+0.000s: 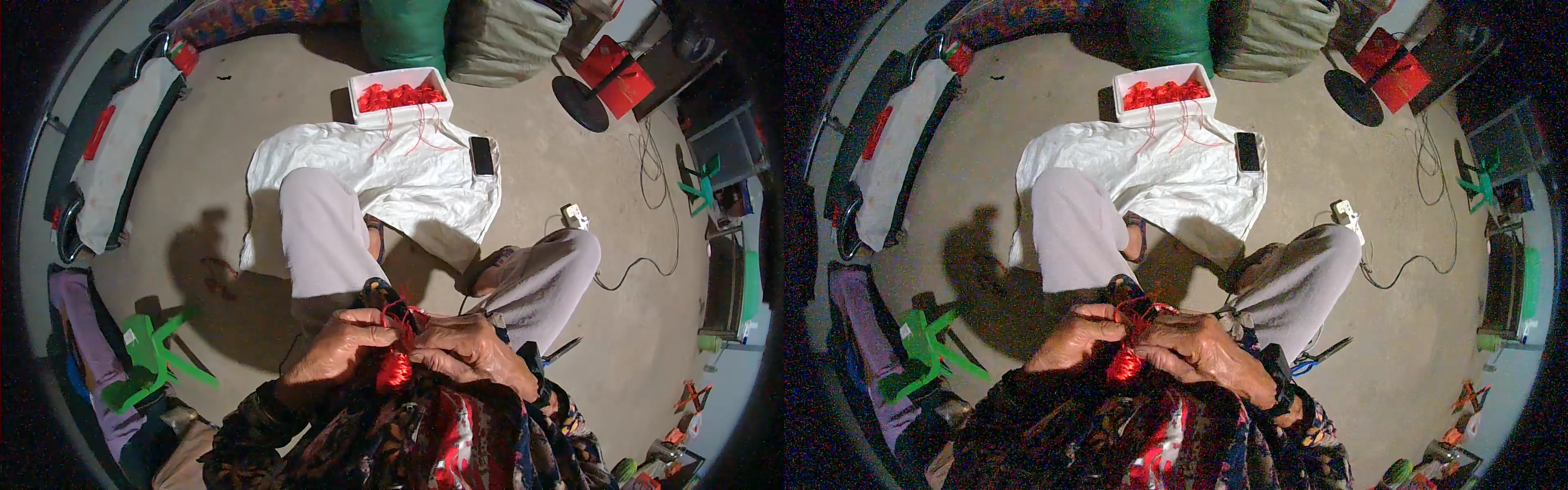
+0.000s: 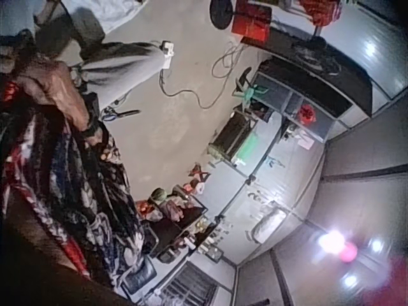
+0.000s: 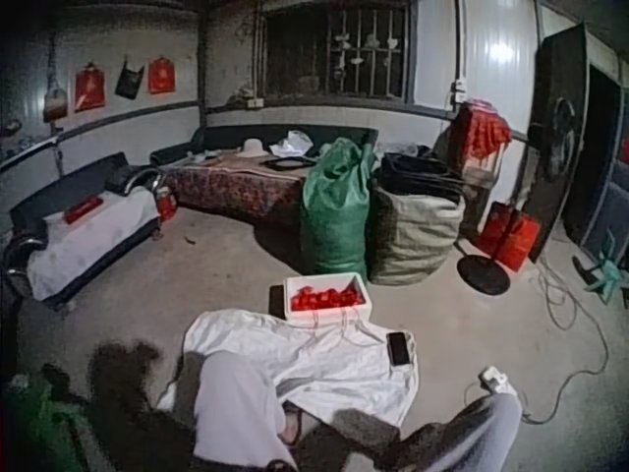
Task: Tying and bundling loops of red ribbon, then cutting the excess with scissors.
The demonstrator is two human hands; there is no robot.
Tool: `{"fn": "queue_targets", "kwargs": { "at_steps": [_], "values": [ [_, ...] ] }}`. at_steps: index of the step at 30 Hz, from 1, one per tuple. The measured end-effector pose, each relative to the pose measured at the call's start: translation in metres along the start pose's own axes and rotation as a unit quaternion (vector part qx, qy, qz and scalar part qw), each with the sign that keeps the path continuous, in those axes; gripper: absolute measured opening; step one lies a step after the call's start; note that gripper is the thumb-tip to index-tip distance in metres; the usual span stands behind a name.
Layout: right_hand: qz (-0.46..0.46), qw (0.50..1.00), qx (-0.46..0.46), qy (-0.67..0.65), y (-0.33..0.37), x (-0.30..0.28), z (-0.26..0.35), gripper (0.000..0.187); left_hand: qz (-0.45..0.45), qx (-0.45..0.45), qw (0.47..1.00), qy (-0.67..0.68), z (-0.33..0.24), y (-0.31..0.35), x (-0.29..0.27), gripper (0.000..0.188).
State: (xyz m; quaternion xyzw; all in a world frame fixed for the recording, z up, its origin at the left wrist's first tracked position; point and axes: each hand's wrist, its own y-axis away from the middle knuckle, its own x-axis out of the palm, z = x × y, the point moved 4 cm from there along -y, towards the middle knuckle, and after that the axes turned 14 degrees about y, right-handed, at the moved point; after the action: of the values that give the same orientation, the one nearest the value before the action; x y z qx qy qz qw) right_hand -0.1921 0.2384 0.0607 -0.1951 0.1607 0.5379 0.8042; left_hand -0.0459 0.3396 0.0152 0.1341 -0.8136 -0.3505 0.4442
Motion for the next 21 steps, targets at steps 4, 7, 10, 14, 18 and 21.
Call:
{"fn": "queue_targets", "kwargs": {
  "at_steps": [4,7,10,14,18,21],
  "values": [
    [0.059,0.998,0.0,-0.037,0.002,0.003,-0.002,0.009,-0.008,-0.011,1.0,-0.021,0.0,0.0,-0.003,0.015],
    [0.087,0.994,-0.003,-0.065,0.007,0.009,-0.009,0.014,0.007,0.001,0.999,-0.049,0.001,-0.002,-0.006,0.015],
    [0.101,0.992,0.001,-0.079,0.01,0.012,-0.017,0.019,0.025,0.032,0.995,-0.088,0.003,-0.007,-0.011,0.01],
    [0.063,0.971,0.205,-0.106,0.007,0.008,-0.026,0.02,0.044,0.101,0.98,-0.166,0.003,-0.003,-0.002,0.005],
    [-0.006,0.959,0.229,-0.169,-0.003,0.009,-0.023,0.019,0.108,0.25,0.936,-0.225,0.01,-0.001,0.003,0.006],
    [0.014,0.948,0.225,-0.227,0.004,0.031,-0.038,0.016,0.12,0.303,0.909,-0.261,0.008,0.001,0.008,0.009]
  ]
}}
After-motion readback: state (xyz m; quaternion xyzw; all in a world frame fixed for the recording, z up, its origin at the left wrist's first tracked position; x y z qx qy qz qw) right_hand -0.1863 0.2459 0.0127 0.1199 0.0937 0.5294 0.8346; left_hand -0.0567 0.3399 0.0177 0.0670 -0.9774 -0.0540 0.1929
